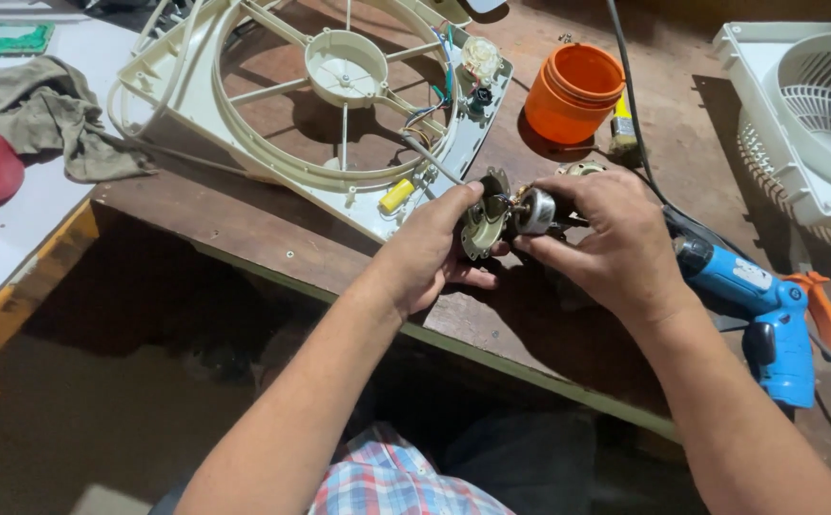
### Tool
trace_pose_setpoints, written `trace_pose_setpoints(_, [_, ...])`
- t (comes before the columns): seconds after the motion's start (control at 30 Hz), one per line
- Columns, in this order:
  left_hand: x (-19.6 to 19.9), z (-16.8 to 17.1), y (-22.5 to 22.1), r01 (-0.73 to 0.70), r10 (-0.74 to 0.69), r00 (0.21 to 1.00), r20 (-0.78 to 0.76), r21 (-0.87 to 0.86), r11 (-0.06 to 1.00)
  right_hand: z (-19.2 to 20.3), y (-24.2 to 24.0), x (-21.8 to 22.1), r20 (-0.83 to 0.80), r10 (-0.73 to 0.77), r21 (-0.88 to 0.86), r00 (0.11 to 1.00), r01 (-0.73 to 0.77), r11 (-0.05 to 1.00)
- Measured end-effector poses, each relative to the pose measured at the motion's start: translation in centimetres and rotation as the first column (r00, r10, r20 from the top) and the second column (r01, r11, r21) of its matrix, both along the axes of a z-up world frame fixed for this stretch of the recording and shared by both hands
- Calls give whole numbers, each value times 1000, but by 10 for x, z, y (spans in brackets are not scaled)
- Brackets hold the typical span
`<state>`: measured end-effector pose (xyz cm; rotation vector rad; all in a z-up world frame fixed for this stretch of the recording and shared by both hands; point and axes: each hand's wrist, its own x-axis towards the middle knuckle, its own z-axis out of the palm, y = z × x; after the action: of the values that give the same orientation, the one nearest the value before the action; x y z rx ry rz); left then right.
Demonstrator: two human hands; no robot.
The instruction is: Reassembling the internal components of a fan motor, including the stator and housing, on a repair bench.
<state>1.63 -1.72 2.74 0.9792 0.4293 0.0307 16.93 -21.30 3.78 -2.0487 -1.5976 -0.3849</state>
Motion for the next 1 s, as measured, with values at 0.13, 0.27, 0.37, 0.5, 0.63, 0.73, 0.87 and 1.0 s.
trace_pose_setpoints(0.13, [9, -26, -4, -84, 89, 992, 92, -53, 995, -32, 12, 14, 201, 22, 103, 979, -43, 994])
trace_pose_setpoints(0.27, [4, -24, -2, -56, 60, 993, 98, -41, 998, -35, 18, 11, 250, 6, 63, 968, -23, 998])
trace_pose_setpoints(0.37, [4, -26, -1, -65, 68, 993, 101, -35, 997, -42, 20, 17, 256, -9, 39, 967, -1, 999])
trace_pose_setpoints(0.5, [-1, -20, -2, -56, 55, 992, 111, 3, 998, -35, 24, 11, 274, -13, 42, 962, 2, 999])
trace_pose_setpoints(0.63, [-1, -21, -1, -52, 49, 993, 107, 27, 998, -36, 26, 12, 344, -18, 44, 939, 3, 999])
trace_pose_setpoints(0.73, [-4, -18, -1, -45, 42, 994, 105, 28, 999, -34, 26, 10, 361, -28, 52, 932, 10, 999])
trace_pose_setpoints(0.87, [0, -22, 1, -46, 44, 993, 105, 19, 999, -35, 25, 12, 396, -35, 56, 918, 14, 998])
trace_pose_setpoints(1.0, [3, -26, -1, -53, 50, 991, 123, 18, 998, -27, 30, -1, 454, -40, 36, 890, 27, 999])
